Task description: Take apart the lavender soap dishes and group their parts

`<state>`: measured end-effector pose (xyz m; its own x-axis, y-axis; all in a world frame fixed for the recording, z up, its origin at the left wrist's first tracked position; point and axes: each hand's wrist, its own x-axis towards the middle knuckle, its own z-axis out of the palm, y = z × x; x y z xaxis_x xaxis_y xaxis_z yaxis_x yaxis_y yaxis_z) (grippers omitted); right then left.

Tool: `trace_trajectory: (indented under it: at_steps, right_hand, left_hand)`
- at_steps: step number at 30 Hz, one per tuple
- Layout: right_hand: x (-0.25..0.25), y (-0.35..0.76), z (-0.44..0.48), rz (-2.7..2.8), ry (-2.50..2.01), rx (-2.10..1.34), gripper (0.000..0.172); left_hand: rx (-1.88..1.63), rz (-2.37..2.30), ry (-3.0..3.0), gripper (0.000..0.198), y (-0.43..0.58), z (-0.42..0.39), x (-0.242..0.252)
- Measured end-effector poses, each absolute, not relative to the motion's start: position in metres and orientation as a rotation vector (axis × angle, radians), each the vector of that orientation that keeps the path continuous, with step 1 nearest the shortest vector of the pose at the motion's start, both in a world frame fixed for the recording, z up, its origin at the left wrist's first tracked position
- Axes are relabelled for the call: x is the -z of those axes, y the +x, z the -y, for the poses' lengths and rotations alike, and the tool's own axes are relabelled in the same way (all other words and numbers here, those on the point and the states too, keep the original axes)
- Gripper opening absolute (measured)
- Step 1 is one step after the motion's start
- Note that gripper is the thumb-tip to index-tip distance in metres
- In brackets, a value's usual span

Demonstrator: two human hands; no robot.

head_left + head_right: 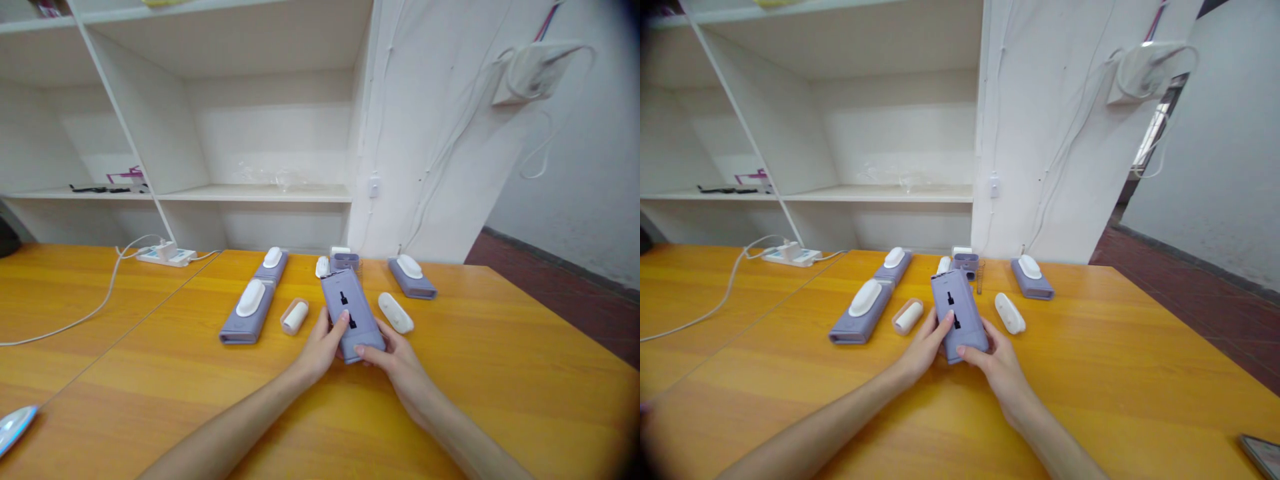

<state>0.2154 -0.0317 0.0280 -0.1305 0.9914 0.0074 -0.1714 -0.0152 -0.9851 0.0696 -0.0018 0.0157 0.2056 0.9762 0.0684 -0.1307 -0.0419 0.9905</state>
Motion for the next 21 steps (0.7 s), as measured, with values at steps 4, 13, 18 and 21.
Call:
trace_trajectory:
  at_steps: [4,13,18,21]
  right_hand:
    - [-0.037,0.222,0.029,1.233,-1.058,-1.43,0.055]
    - [-0.03,0.231,0.027,1.264,-1.0,-1.414,0.049]
    - [-0.025,0.234,0.025,1.322,-1.103,-1.489,0.046]
    - [-0.024,0.232,0.023,1.298,-1.161,-1.459,0.046]
  left_hand:
    - [-1.281,-0.757,1.161,0.045,0.074,0.005,-0.015]
    - [-1.261,-0.721,0.977,0.05,0.077,0.009,-0.02]
    - [-1.224,-0.723,0.909,0.054,0.076,0.007,-0.013]
    - [-1.212,-0.727,0.946,0.053,0.075,0.004,-0.01]
